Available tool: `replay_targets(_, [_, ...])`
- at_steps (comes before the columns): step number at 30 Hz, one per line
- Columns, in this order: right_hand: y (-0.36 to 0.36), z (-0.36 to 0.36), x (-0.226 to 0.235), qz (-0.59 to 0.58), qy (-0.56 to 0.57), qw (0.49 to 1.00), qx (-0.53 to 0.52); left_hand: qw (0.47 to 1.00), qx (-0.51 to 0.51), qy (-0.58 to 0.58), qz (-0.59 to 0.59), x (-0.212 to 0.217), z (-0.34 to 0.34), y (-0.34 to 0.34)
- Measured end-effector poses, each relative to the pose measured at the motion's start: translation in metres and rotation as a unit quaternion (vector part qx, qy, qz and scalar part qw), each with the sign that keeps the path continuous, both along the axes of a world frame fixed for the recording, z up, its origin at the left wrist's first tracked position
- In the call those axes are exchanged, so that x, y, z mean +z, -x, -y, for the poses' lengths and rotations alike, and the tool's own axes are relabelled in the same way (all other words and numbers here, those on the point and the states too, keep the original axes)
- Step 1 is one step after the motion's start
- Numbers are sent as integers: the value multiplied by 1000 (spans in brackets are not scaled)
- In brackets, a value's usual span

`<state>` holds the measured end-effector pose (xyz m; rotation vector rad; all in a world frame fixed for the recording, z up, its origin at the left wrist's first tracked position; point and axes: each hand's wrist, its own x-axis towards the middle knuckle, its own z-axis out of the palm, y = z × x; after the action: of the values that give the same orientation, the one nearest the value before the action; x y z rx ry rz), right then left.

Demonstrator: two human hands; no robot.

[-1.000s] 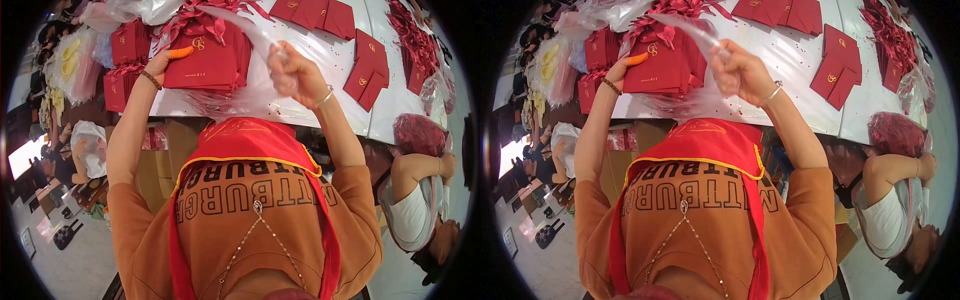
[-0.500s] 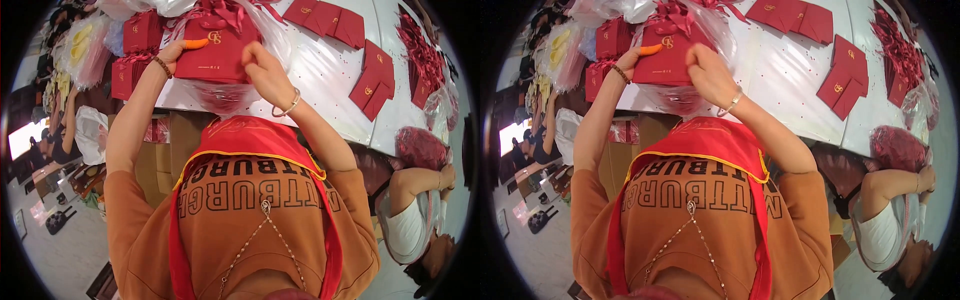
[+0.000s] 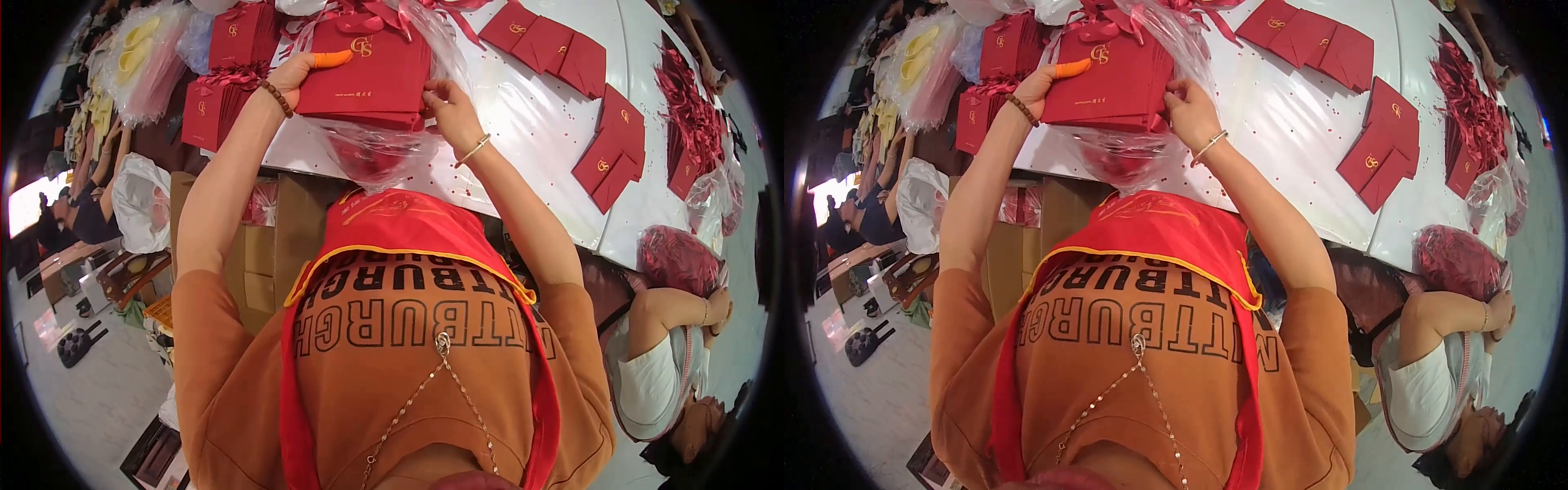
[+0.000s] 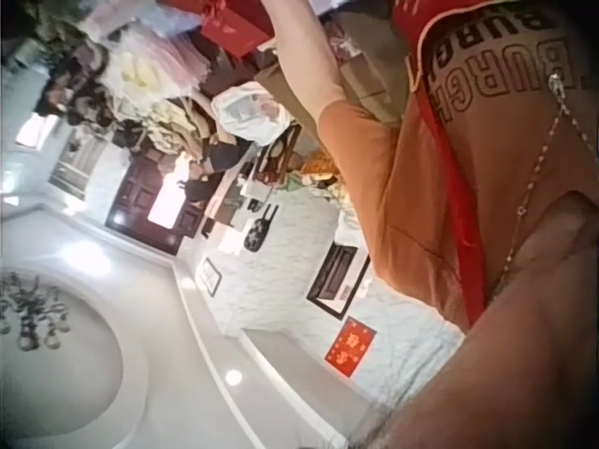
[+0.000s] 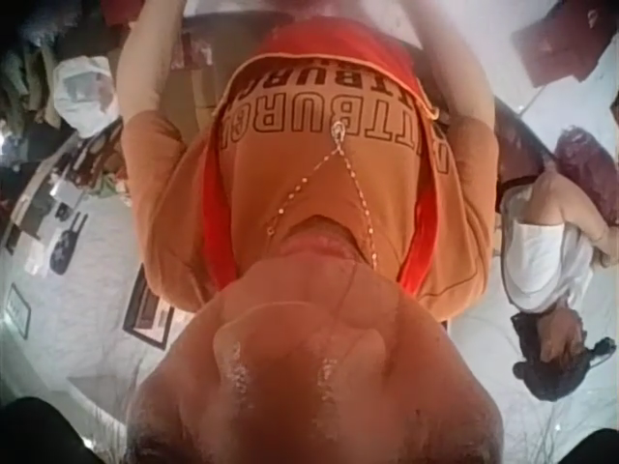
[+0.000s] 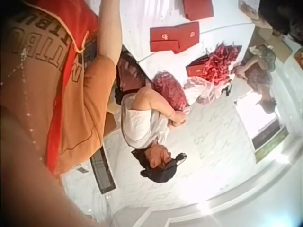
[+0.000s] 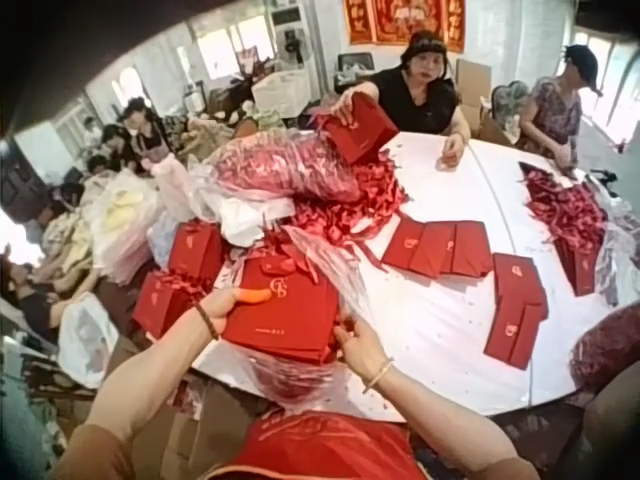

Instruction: Packing red envelopes into plastic bags and arranging them into boxes.

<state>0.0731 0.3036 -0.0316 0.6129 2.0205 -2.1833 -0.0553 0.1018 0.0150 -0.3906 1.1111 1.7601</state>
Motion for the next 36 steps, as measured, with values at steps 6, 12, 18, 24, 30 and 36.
replay_targets(6, [0, -3, -3, 17, -2, 1000, 6, 1000, 19, -7, -7, -7, -4, 1])
replay_targets(12, [-5, -6, -1, 14, 58, 998, -1, 1000, 0, -10, 4, -3, -1, 4])
replay_targets(18, [-21, -3, -6, -15, -46, 990, 130, 997, -54, -62, -9, 3, 8, -6])
replay_targets(24, [-35, -4, 8, 21, -245, 927, 285, 996, -81, -29, -37, -3, 9, -8])
replay_targets(30, [-63, 15, 32, -30, -388, 783, 486, 998, -66, -4, 11, -6, 4, -3])
replay_targets(36, [-78, 12, 25, -96, -395, 811, 421, 998, -64, -7, -1, -8, 6, -1])
